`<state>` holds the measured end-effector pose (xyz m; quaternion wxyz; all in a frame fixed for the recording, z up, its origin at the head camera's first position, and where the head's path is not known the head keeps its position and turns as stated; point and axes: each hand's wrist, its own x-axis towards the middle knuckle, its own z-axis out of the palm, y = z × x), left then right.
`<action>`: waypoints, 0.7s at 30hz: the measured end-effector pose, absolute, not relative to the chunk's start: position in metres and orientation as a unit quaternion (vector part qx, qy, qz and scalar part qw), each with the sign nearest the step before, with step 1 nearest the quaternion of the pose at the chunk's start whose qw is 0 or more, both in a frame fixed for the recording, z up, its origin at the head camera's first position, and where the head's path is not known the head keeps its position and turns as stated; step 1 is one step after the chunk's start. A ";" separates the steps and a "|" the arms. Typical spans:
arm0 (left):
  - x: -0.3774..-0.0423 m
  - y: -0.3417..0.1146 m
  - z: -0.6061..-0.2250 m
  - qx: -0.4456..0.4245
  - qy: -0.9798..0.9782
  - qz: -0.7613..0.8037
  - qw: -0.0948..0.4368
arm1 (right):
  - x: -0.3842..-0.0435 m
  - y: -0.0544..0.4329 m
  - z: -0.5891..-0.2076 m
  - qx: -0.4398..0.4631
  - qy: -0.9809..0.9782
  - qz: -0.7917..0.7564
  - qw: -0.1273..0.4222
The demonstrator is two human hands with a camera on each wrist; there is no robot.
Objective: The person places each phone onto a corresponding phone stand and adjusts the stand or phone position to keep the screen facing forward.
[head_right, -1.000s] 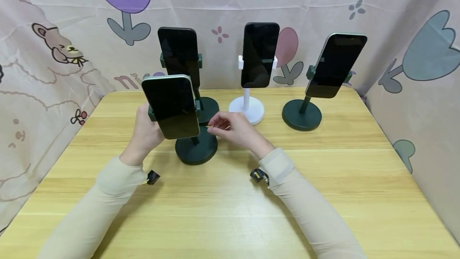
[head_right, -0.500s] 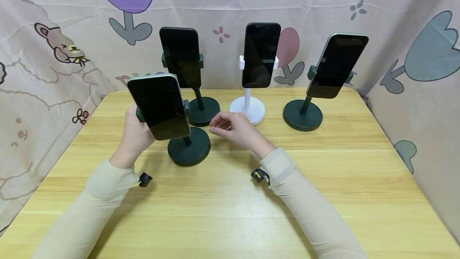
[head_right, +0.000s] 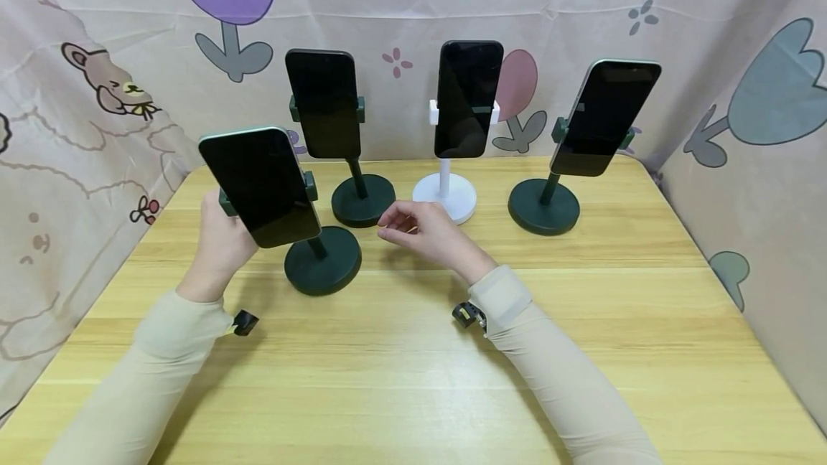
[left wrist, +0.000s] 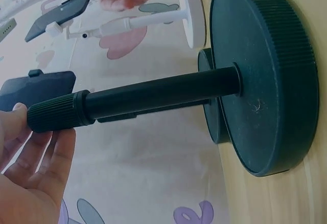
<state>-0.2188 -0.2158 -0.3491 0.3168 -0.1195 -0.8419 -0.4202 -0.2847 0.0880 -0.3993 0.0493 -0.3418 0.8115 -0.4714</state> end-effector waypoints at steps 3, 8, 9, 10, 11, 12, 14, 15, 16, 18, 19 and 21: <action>-0.220 -0.222 -0.349 -0.115 -0.840 -0.420 0.323 | -0.285 0.088 -0.399 -0.341 0.812 -0.470 0.050; -0.224 -0.233 -0.350 -0.112 -0.841 -0.412 0.333 | -0.285 0.087 -0.400 -0.337 0.815 -0.468 0.055; -0.226 -0.235 -0.350 -0.111 -0.842 -0.408 0.335 | -0.285 0.087 -0.400 -0.337 0.816 -0.467 0.056; -0.227 -0.237 -0.350 -0.109 -0.843 -0.405 0.337 | -0.285 0.087 -0.400 -0.336 0.816 -0.466 0.057; -0.228 -0.239 -0.350 -0.106 -0.844 -0.402 0.340 | -0.285 0.087 -0.400 -0.336 0.817 -0.465 0.057; -0.229 -0.241 -0.350 -0.104 -0.844 -0.400 0.342 | -0.285 0.087 -0.400 -0.336 0.817 -0.465 0.057; -0.232 -0.245 -0.350 -0.098 -0.846 -0.395 0.345 | -0.284 0.087 -0.400 -0.336 0.818 -0.463 0.055; -0.233 -0.247 -0.350 -0.095 -0.846 -0.393 0.347 | -0.284 0.087 -0.399 -0.335 0.819 -0.463 0.055; -0.234 -0.249 -0.350 -0.092 -0.846 -0.393 0.349 | -0.284 0.087 -0.399 -0.335 0.819 -0.463 0.055; -0.237 -0.252 -0.349 -0.088 -0.847 -0.390 0.350 | -0.284 0.086 -0.400 -0.335 0.818 -0.463 0.057; -0.238 -0.254 -0.349 -0.085 -0.847 -0.389 0.351 | -0.284 0.086 -0.400 -0.335 0.818 -0.463 0.058; -0.241 -0.257 -0.349 -0.081 -0.850 -0.385 0.351 | -0.284 0.086 -0.401 -0.335 0.818 -0.463 0.062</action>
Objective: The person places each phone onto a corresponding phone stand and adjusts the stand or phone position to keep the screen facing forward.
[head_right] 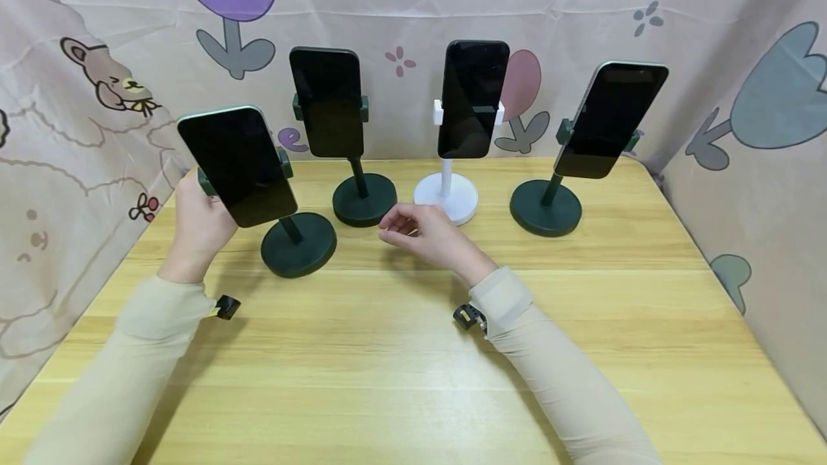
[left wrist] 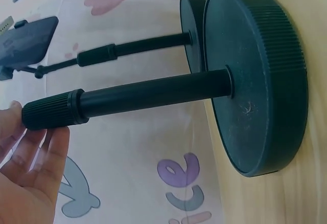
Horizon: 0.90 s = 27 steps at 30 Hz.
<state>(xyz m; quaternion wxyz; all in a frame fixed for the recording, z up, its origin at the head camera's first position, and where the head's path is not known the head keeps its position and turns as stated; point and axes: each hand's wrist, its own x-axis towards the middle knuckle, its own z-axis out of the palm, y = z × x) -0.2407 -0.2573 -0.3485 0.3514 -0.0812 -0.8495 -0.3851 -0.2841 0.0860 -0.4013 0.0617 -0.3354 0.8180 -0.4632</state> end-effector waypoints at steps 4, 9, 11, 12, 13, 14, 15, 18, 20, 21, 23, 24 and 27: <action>-0.247 -0.264 -0.347 -0.071 -0.853 -0.380 0.350 | -0.284 0.087 -0.403 -0.332 0.820 -0.461 0.066; -0.255 -0.272 -0.346 -0.061 -0.853 -0.378 0.355 | -0.284 0.087 -0.404 -0.330 0.821 -0.460 0.068; -0.258 -0.275 -0.346 -0.056 -0.853 -0.381 0.353 | -0.284 0.087 -0.404 -0.330 0.822 -0.460 0.068; -0.260 -0.276 -0.346 -0.054 -0.853 -0.382 0.353 | -0.285 0.087 -0.405 -0.330 0.822 -0.460 0.068; -0.261 -0.277 -0.346 -0.052 -0.852 -0.384 0.352 | -0.285 0.087 -0.405 -0.330 0.822 -0.460 0.068; -0.262 -0.279 -0.346 -0.050 -0.853 -0.383 0.352 | -0.285 0.087 -0.405 -0.330 0.822 -0.459 0.067; -0.263 -0.280 -0.346 -0.049 -0.853 -0.382 0.353 | -0.285 0.087 -0.405 -0.331 0.822 -0.459 0.067; -0.268 -0.284 -0.346 -0.049 -0.850 -0.381 0.359 | -0.286 0.086 -0.406 -0.333 0.821 -0.459 0.064; -0.272 -0.287 -0.346 -0.049 -0.848 -0.386 0.361 | -0.286 0.086 -0.406 -0.333 0.821 -0.459 0.063; -0.274 -0.288 -0.346 -0.047 -0.847 -0.389 0.360 | -0.286 0.086 -0.406 -0.333 0.821 -0.459 0.063; -0.277 -0.291 -0.345 -0.044 -0.844 -0.395 0.359 | -0.286 0.086 -0.406 -0.333 0.821 -0.459 0.062; -0.279 -0.293 -0.345 -0.042 -0.845 -0.395 0.359 | -0.286 0.086 -0.406 -0.332 0.821 -0.459 0.062; -0.283 -0.297 -0.344 -0.037 -0.845 -0.394 0.360 | -0.287 0.086 -0.407 -0.332 0.821 -0.459 0.062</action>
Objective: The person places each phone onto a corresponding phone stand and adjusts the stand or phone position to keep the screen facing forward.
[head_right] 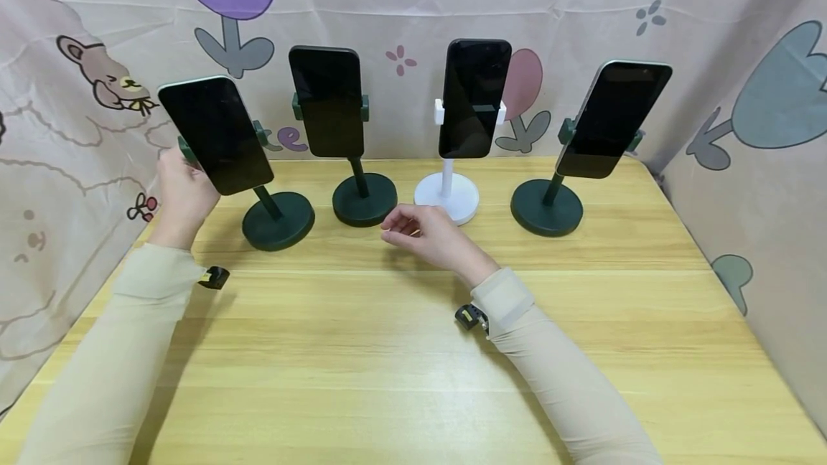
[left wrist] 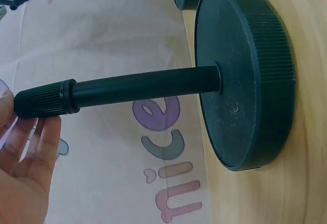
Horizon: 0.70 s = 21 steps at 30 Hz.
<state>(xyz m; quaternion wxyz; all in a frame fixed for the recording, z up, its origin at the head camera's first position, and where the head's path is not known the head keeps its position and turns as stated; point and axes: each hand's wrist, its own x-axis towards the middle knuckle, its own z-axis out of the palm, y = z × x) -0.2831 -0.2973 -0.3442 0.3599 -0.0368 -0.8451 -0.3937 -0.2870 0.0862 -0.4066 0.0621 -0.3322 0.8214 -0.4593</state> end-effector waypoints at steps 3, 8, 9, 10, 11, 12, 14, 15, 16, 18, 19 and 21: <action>-0.288 -0.303 -0.344 -0.038 -0.846 -0.392 0.360 | -0.287 0.087 -0.407 -0.331 0.822 -0.459 0.063; -0.296 -0.315 -0.342 -0.029 -0.849 -0.386 0.360 | -0.287 0.087 -0.407 -0.331 0.822 -0.460 0.064; -0.298 -0.317 -0.342 -0.023 -0.851 -0.379 0.362 | -0.287 0.086 -0.407 -0.331 0.821 -0.460 0.065; -0.299 -0.320 -0.342 -0.016 -0.854 -0.372 0.364 | -0.287 0.086 -0.407 -0.332 0.821 -0.459 0.065; -0.301 -0.322 -0.342 -0.009 -0.856 -0.366 0.365 | -0.286 0.086 -0.408 -0.332 0.821 -0.460 0.065; -0.302 -0.324 -0.342 0.001 -0.858 -0.360 0.366 | -0.286 0.086 -0.408 -0.332 0.821 -0.459 0.066; -0.304 -0.328 -0.343 0.014 -0.863 -0.352 0.363 | -0.286 0.086 -0.408 -0.333 0.821 -0.459 0.068; -0.305 -0.329 -0.342 0.017 -0.864 -0.352 0.360 | -0.286 0.086 -0.409 -0.332 0.821 -0.459 0.068; -0.307 -0.330 -0.342 0.019 -0.866 -0.351 0.357 | -0.286 0.086 -0.409 -0.331 0.822 -0.458 0.068; -0.309 -0.333 -0.342 0.019 -0.866 -0.357 0.351 | -0.287 0.086 -0.409 -0.328 0.824 -0.458 0.067; -0.310 -0.335 -0.341 0.019 -0.865 -0.357 0.352 | -0.287 0.086 -0.409 -0.327 0.824 -0.458 0.066; -0.312 -0.339 -0.341 0.021 -0.863 -0.360 0.353 | -0.287 0.086 -0.408 -0.326 0.825 -0.458 0.063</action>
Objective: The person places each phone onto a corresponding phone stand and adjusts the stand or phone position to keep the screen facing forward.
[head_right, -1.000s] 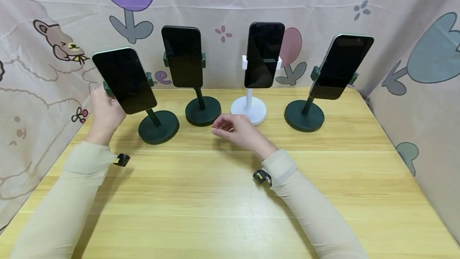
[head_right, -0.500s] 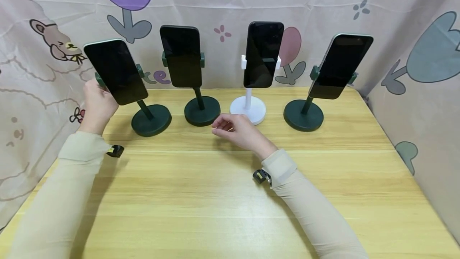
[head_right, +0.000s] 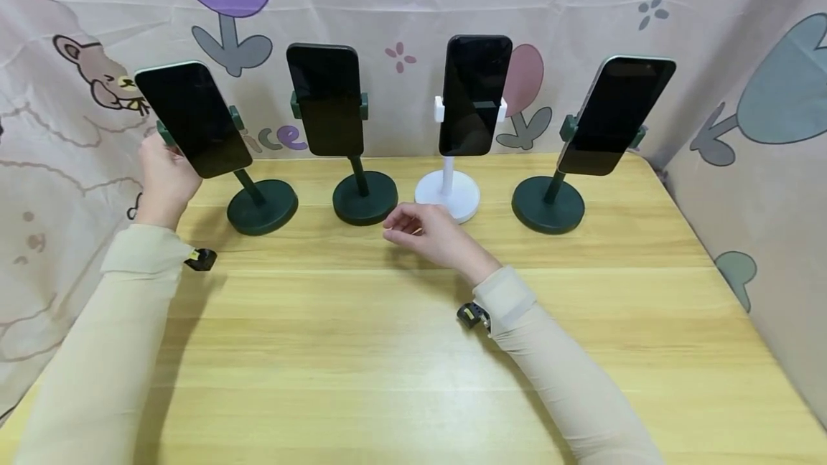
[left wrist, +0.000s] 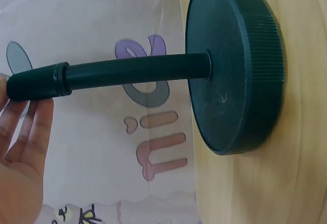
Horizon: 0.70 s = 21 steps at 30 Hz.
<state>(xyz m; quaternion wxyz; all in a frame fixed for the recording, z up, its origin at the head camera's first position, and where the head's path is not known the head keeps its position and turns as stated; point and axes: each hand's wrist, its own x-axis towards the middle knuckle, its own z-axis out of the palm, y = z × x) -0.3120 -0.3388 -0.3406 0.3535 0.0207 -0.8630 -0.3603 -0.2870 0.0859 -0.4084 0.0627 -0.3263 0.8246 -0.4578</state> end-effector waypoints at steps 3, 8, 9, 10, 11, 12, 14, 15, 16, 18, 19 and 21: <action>-0.312 -0.345 -0.341 0.032 -0.859 -0.373 0.350 | -0.287 0.085 -0.407 -0.329 0.824 -0.458 0.061; -0.310 -0.349 -0.345 0.044 -0.859 -0.375 0.345 | -0.288 0.087 -0.410 -0.331 0.824 -0.455 0.064; -0.310 -0.348 -0.345 0.044 -0.859 -0.374 0.346 | -0.289 0.089 -0.410 -0.329 0.825 -0.455 0.068; -0.310 -0.348 -0.346 0.044 -0.860 -0.372 0.346 | -0.289 0.092 -0.411 -0.325 0.826 -0.455 0.072; -0.309 -0.347 -0.346 0.043 -0.862 -0.370 0.345 | -0.289 0.096 -0.411 -0.320 0.827 -0.456 0.075; -0.308 -0.345 -0.347 0.042 -0.864 -0.366 0.343 | -0.289 0.100 -0.412 -0.313 0.829 -0.457 0.078; -0.304 -0.343 -0.347 0.045 -0.873 -0.358 0.328 | -0.289 0.109 -0.413 -0.296 0.835 -0.457 0.079; -0.302 -0.342 -0.348 0.045 -0.878 -0.355 0.319 | -0.290 0.114 -0.413 -0.286 0.839 -0.457 0.079; -0.299 -0.341 -0.349 0.046 -0.883 -0.351 0.310 | -0.290 0.119 -0.414 -0.277 0.843 -0.455 0.076; -0.291 -0.340 -0.352 0.056 -0.894 -0.339 0.286 | -0.292 0.129 -0.415 -0.260 0.853 -0.449 0.065; -0.286 -0.340 -0.353 0.063 -0.899 -0.339 0.270 | -0.293 0.134 -0.416 -0.251 0.858 -0.445 0.057; -0.277 -0.341 -0.357 0.072 -0.908 -0.334 0.241 | -0.295 0.145 -0.417 -0.232 0.869 -0.436 0.033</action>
